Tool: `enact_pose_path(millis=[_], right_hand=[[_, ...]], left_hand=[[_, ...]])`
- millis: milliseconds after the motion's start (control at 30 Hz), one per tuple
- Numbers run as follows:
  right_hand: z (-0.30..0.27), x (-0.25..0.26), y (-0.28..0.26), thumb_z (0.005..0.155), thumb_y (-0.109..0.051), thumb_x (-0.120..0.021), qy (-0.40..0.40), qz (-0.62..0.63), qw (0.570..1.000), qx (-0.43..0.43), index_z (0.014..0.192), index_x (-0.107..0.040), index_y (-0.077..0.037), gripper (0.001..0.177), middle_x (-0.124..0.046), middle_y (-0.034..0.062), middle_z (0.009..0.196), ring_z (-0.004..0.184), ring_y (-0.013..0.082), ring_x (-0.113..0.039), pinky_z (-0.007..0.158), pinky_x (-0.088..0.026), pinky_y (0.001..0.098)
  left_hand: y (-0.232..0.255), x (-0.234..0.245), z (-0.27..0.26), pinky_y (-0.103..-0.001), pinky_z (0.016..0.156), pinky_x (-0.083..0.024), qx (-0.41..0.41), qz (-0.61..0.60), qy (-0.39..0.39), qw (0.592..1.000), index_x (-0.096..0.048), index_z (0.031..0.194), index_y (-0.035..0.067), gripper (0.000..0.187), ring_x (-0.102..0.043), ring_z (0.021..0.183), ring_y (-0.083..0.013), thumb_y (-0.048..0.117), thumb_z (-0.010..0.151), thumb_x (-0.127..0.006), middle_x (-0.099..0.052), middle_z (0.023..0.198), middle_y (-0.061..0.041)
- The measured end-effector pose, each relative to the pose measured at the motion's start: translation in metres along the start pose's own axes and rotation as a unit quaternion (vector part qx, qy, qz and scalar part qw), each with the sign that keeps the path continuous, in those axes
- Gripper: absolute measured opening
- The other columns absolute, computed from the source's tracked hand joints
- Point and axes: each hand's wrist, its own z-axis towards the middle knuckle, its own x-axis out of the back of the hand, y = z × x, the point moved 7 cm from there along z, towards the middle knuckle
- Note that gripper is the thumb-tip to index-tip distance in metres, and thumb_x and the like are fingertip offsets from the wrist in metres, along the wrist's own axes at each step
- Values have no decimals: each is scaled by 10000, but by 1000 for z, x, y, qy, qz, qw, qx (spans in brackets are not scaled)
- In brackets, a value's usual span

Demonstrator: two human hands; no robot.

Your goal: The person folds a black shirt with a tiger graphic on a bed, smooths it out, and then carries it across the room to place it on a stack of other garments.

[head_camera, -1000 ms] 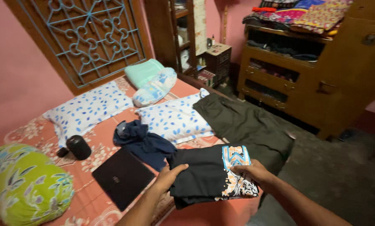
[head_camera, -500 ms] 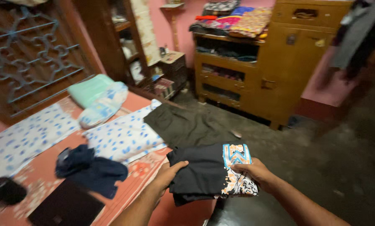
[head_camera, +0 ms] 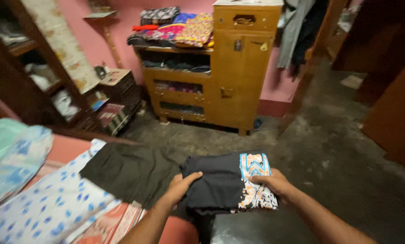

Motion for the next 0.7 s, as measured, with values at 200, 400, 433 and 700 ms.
enact_pose_path(millis=[200, 400, 433, 700], right_hand=[[27, 33, -27, 792, -60, -759, 59, 6, 998, 0, 1048, -738, 56, 282, -800, 172, 889, 701, 251, -776, 670, -636, 390], [52, 51, -62, 813, -88, -762, 82, 16, 996, 20, 1056, -734, 67, 289, -788, 168, 882, 703, 245, -768, 666, -630, 379], [54, 55, -68, 809, -88, -762, 82, 23, 996, 22, 1052, -734, 58, 285, -794, 165, 886, 710, 242, -772, 674, -634, 376], [88, 89, -104, 815, -104, -765, 104, 21, 994, 36, 1046, -739, 53, 280, -802, 160, 889, 714, 231, -774, 675, -630, 361]], left_hand=[[31, -23, 84, -339, 873, -587, -11, 49, -35, 998, -748, 1218, 31, 588, -771, 939, -214, 427, 783, -763, -806, 1090, -114], [70, -37, 138, -348, 858, -593, -6, 83, -63, 995, -751, 1192, 12, 589, -777, 918, -228, 445, 794, -760, -808, 1055, -134], [75, -43, 143, -352, 846, -599, -2, 61, -90, 994, -750, 1188, 0, 594, -776, 905, -233, 448, 798, -750, -806, 1054, -145], [104, -77, 202, -353, 860, -607, -13, 37, -117, 992, -719, 1231, -4, 586, -777, 935, -232, 409, 816, -738, -800, 1088, -134]])
